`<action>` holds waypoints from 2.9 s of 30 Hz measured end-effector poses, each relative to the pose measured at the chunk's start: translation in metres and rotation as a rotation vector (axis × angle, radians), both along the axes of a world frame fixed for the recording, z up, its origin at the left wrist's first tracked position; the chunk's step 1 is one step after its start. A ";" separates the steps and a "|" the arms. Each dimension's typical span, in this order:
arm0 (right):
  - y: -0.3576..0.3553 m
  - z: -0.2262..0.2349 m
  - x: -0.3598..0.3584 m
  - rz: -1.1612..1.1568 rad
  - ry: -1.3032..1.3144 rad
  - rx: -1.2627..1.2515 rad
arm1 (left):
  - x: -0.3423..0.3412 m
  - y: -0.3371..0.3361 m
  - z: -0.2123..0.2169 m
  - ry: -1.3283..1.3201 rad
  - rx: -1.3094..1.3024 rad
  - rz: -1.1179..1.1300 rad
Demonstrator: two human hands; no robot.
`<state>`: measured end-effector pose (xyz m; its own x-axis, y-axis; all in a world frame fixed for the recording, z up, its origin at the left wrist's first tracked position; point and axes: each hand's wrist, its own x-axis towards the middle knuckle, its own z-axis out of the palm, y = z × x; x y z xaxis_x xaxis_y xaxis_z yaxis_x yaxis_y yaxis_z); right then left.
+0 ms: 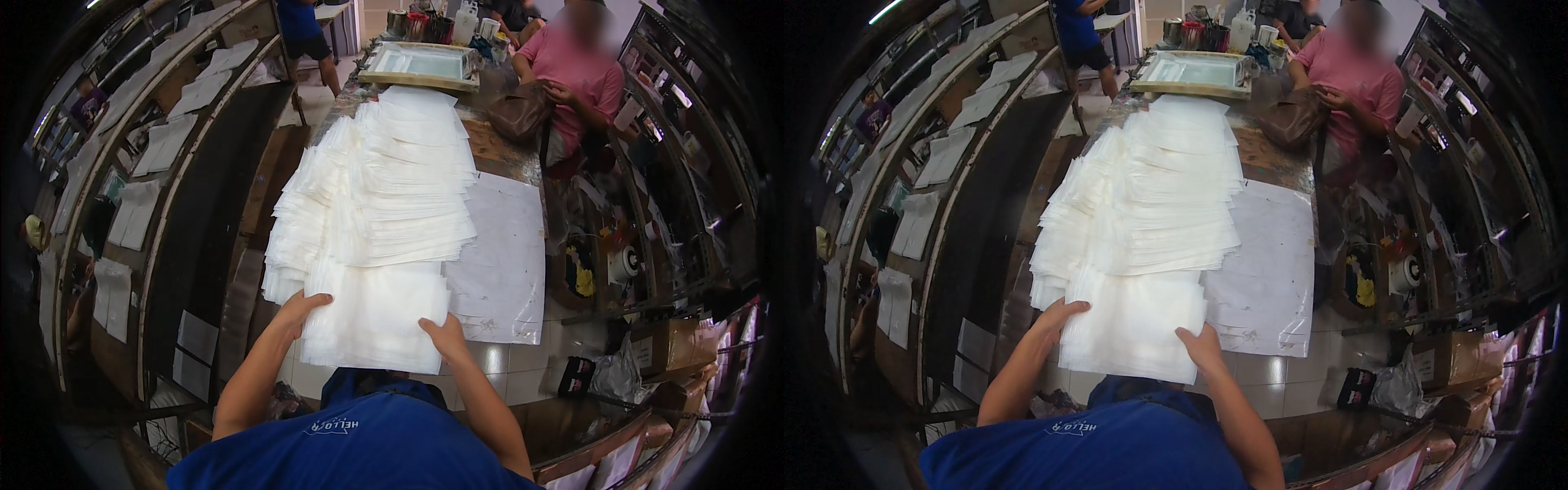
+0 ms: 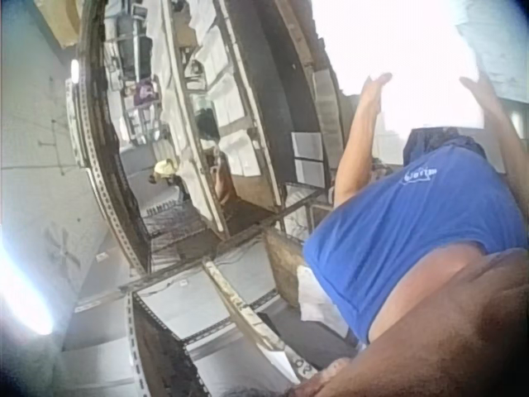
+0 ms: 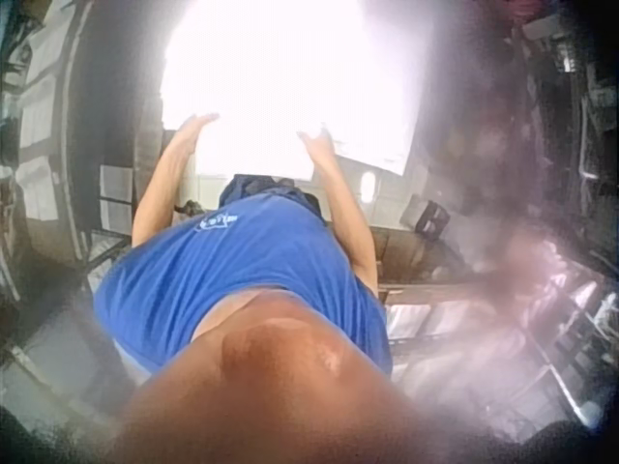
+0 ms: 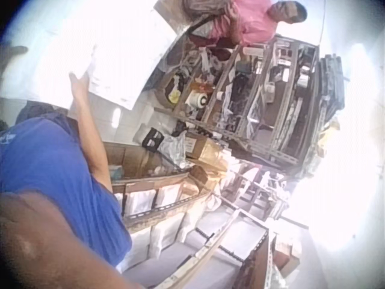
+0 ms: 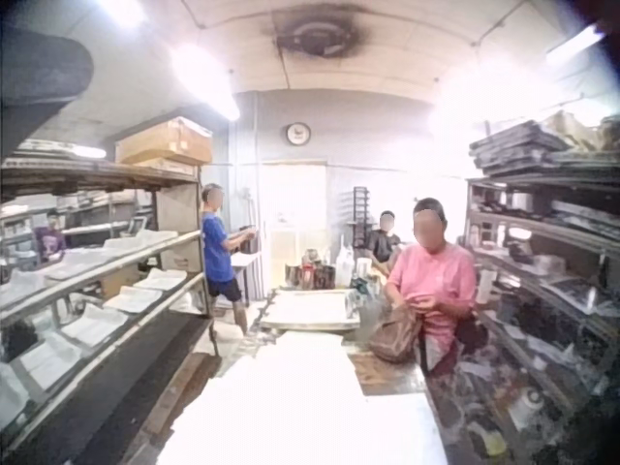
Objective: The person repeatedly picks up white sheets of paper from a table and places them onto a nearby metal shelf. The person handles the sheets one at a time, stacking them in neat piles on the shelf.
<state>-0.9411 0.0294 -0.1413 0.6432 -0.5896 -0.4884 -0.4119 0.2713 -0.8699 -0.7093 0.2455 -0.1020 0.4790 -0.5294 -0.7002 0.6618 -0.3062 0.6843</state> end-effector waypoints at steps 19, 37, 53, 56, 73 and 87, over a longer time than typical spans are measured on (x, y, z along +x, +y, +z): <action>-0.021 0.021 -0.098 -0.179 -0.173 0.171 | -0.069 -0.047 0.051 -0.048 0.013 -0.125; -0.050 0.048 -0.107 -0.315 -0.354 0.149 | -0.064 -0.111 0.095 -0.293 -0.141 -0.307; -0.233 0.081 0.117 -0.178 -0.347 -0.087 | 0.157 -0.266 0.116 -0.408 -0.267 -0.336; -0.286 0.079 0.185 -0.181 -0.351 -0.113 | 0.226 -0.320 0.104 -0.465 -0.321 -0.331; -0.496 -0.020 0.455 -0.019 -0.153 -0.467 | 0.458 -0.494 -0.006 -0.476 -0.100 -0.382; -0.464 -0.020 0.435 0.185 0.054 -0.270 | 0.438 -0.459 0.030 -0.642 0.480 -0.653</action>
<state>-0.5065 -0.4343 -0.1611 0.7290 -0.5781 -0.3666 -0.4798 -0.0495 -0.8760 -0.2710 -0.2132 -0.0720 0.5568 -0.5525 -0.6203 -0.1777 -0.8087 0.5607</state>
